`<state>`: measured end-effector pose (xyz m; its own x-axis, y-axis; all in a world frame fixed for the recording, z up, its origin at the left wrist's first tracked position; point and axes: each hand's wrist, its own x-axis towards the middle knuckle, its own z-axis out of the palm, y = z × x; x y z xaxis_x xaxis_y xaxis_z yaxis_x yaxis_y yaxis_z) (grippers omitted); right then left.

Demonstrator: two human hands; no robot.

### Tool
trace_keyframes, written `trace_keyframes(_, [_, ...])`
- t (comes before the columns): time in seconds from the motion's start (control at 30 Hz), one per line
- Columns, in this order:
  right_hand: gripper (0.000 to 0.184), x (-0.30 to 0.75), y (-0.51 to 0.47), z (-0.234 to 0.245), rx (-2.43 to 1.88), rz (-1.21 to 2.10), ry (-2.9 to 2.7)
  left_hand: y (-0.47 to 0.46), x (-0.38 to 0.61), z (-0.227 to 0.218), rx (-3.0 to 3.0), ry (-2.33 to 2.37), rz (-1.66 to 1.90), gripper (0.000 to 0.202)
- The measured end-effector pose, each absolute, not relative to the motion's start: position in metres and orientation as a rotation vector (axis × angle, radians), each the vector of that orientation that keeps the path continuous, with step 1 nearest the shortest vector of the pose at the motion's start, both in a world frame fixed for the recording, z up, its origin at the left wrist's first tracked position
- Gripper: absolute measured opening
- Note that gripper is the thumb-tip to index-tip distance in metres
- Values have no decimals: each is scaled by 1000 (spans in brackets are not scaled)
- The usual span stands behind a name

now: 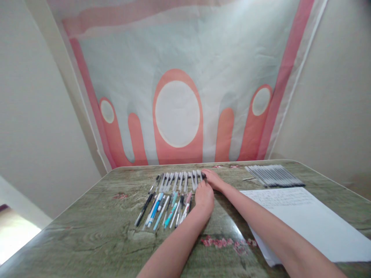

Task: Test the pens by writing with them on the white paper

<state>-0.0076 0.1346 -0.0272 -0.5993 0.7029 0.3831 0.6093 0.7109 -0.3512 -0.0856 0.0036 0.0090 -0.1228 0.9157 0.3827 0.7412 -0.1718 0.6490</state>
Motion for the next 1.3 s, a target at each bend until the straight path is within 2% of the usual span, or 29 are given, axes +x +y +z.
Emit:
trace_keyframes(0.2, [49, -6, 146, -26, -1034, 240, -2404, 24, -84, -2, 1922, 2043, 1099, 34])
trace_keyframes(0.57, [34, -8, 149, -23, -1013, 237, -2447, 23, -88, -4, 1950, 1980, 1094, 34])
trace_keyframes(0.87, [30, 9, 134, -18, -974, 241, -2472, 12, -86, -2, 2016, 1880, 1102, 27])
trace_keyframes(1.1, [33, 39, 114, -21, -948, 238, -2479, -3, -67, 12, 2303, 2007, 470, 35])
trace_keyframes(1.3, [36, 58, 100, -21, -923, 275, -2438, -11, -57, 16, 2335, 1956, 430, 38])
